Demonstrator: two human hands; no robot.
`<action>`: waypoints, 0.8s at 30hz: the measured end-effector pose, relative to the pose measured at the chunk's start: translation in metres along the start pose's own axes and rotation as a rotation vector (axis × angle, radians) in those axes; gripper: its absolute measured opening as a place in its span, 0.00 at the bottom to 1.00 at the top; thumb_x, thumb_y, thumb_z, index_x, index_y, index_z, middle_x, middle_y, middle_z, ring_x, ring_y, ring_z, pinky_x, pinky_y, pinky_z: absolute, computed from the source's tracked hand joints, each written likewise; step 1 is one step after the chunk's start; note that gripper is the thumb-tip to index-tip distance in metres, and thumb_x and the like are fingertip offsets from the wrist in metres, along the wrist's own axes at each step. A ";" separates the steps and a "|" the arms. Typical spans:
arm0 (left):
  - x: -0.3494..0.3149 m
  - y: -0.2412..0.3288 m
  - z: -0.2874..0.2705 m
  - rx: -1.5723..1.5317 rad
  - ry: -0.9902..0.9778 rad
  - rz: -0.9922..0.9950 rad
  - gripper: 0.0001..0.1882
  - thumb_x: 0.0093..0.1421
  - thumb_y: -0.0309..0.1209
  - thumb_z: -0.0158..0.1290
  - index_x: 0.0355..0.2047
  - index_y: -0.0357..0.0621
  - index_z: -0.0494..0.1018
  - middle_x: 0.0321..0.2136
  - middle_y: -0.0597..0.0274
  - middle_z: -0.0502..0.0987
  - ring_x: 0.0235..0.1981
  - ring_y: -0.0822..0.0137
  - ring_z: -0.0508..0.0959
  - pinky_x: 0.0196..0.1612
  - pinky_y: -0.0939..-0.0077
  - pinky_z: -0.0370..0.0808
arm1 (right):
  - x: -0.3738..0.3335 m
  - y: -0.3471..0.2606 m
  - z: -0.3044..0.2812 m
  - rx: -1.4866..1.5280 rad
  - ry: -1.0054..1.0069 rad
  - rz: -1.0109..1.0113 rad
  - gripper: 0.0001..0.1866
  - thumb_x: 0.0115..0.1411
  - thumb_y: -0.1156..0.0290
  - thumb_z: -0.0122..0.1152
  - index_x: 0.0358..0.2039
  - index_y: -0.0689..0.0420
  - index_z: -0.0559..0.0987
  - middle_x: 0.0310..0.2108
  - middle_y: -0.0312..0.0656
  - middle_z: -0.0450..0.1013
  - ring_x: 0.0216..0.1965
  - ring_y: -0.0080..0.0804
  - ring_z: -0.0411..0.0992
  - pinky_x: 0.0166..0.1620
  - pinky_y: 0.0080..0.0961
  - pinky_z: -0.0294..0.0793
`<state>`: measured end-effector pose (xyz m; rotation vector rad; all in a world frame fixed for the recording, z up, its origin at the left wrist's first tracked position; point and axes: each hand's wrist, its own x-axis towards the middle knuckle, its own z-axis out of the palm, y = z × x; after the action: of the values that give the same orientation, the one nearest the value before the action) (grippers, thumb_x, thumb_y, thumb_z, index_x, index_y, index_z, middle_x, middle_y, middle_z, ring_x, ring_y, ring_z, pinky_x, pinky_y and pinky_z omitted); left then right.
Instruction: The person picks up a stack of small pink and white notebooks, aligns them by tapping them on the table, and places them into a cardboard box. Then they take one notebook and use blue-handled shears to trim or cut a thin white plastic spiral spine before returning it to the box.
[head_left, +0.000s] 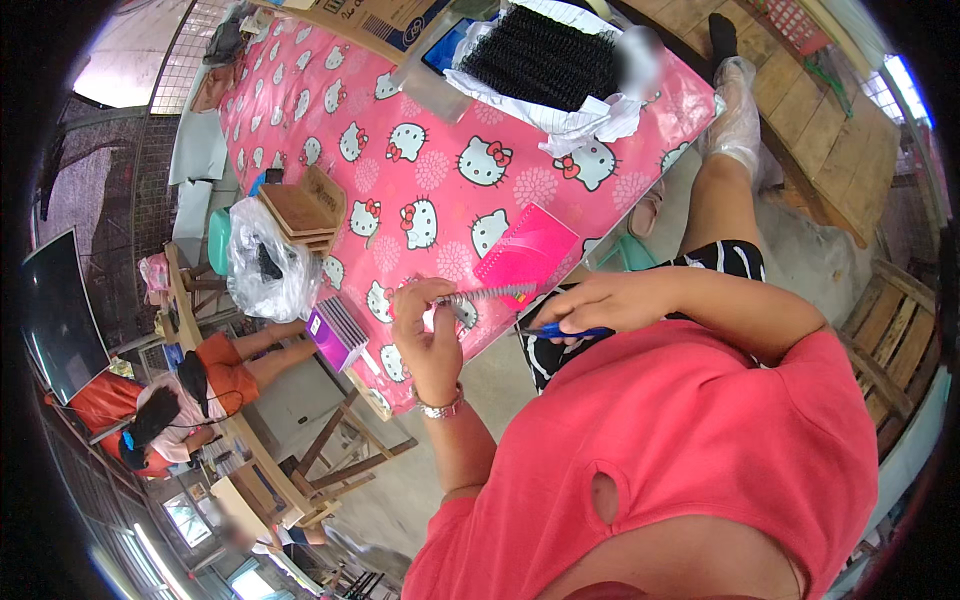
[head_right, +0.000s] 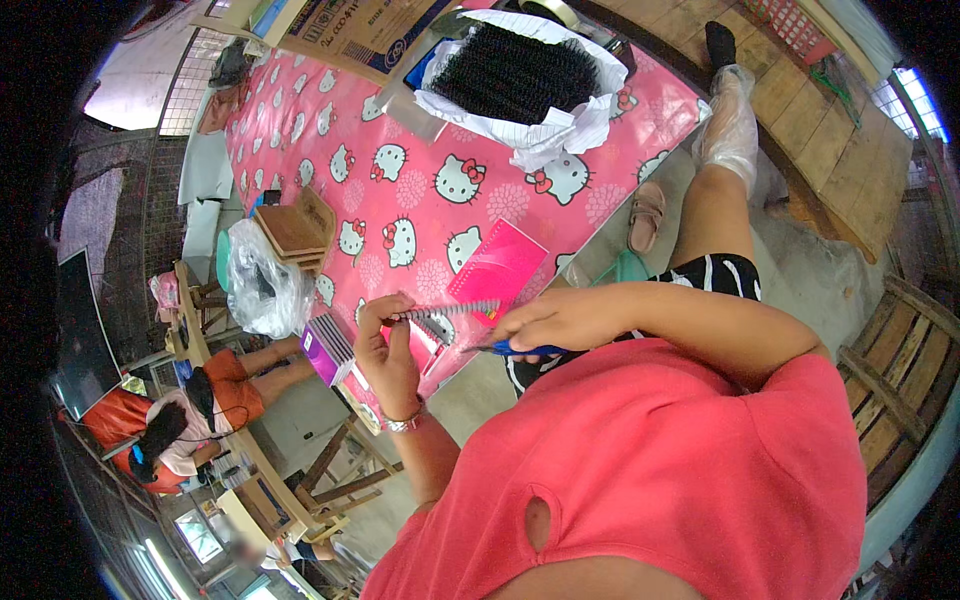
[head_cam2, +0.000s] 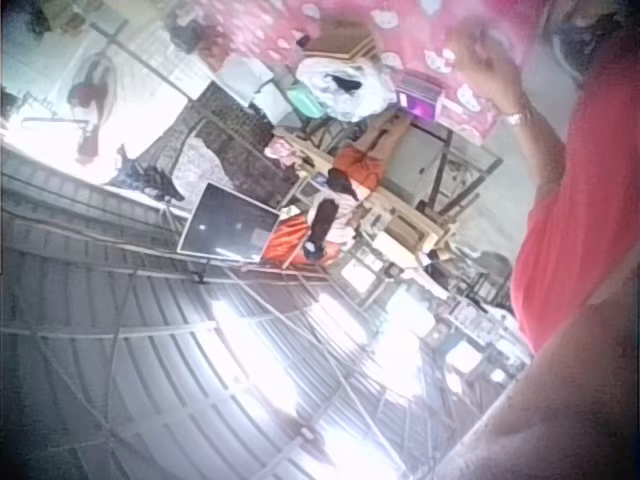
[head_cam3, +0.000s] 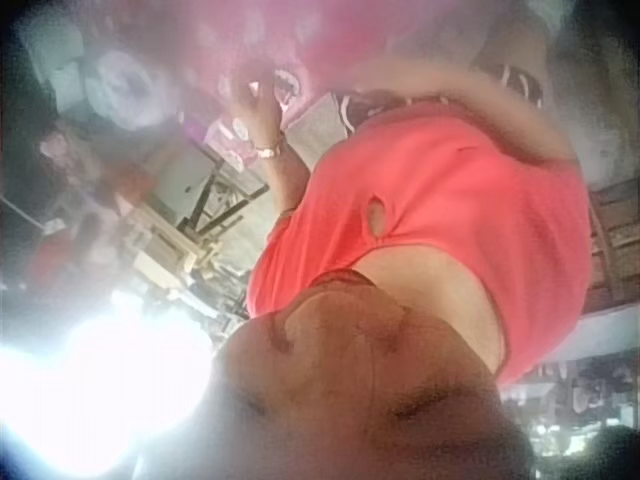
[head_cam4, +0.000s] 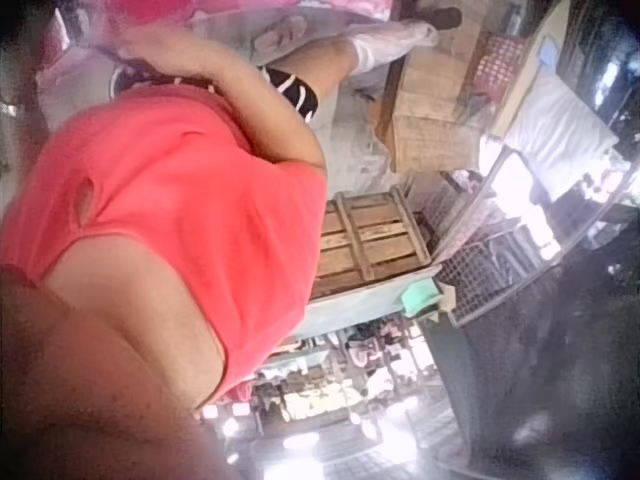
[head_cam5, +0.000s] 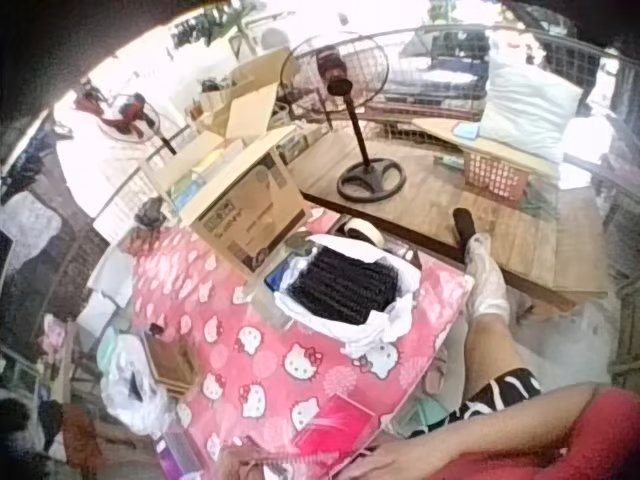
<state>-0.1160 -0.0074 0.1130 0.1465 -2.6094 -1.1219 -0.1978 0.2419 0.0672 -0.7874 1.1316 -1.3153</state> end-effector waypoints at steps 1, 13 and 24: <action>0.004 0.006 -0.002 0.002 0.002 -0.002 0.10 0.52 0.15 0.48 0.33 0.37 0.75 0.31 0.60 0.78 0.39 0.67 0.75 0.43 0.74 0.70 | -0.005 -0.003 -0.002 -0.014 -0.028 0.049 0.22 0.67 0.59 0.48 0.54 0.59 0.72 0.38 0.44 0.73 0.39 0.32 0.71 0.45 0.29 0.70; 0.024 -0.023 0.093 0.069 -0.121 0.171 0.11 0.54 0.22 0.52 0.40 0.39 0.75 0.40 0.51 0.76 0.44 0.52 0.74 0.49 0.63 0.70 | 0.004 0.042 0.009 -0.966 0.404 0.064 0.24 0.48 0.63 0.64 0.44 0.63 0.74 0.41 0.52 0.73 0.44 0.49 0.71 0.48 0.41 0.70; -0.085 -0.057 0.049 -0.246 -0.405 -0.836 0.25 0.68 0.47 0.46 0.28 0.35 0.75 0.25 0.57 0.80 0.20 0.69 0.76 0.23 0.74 0.70 | 0.012 0.037 0.019 -1.416 0.502 -0.095 0.18 0.48 0.66 0.61 0.41 0.56 0.75 0.41 0.42 0.72 0.45 0.37 0.69 0.49 0.34 0.64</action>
<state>-0.0512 0.0054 0.0205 1.1415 -2.7656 -1.8857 -0.1689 0.2323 0.0357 -1.5368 2.5024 -0.6045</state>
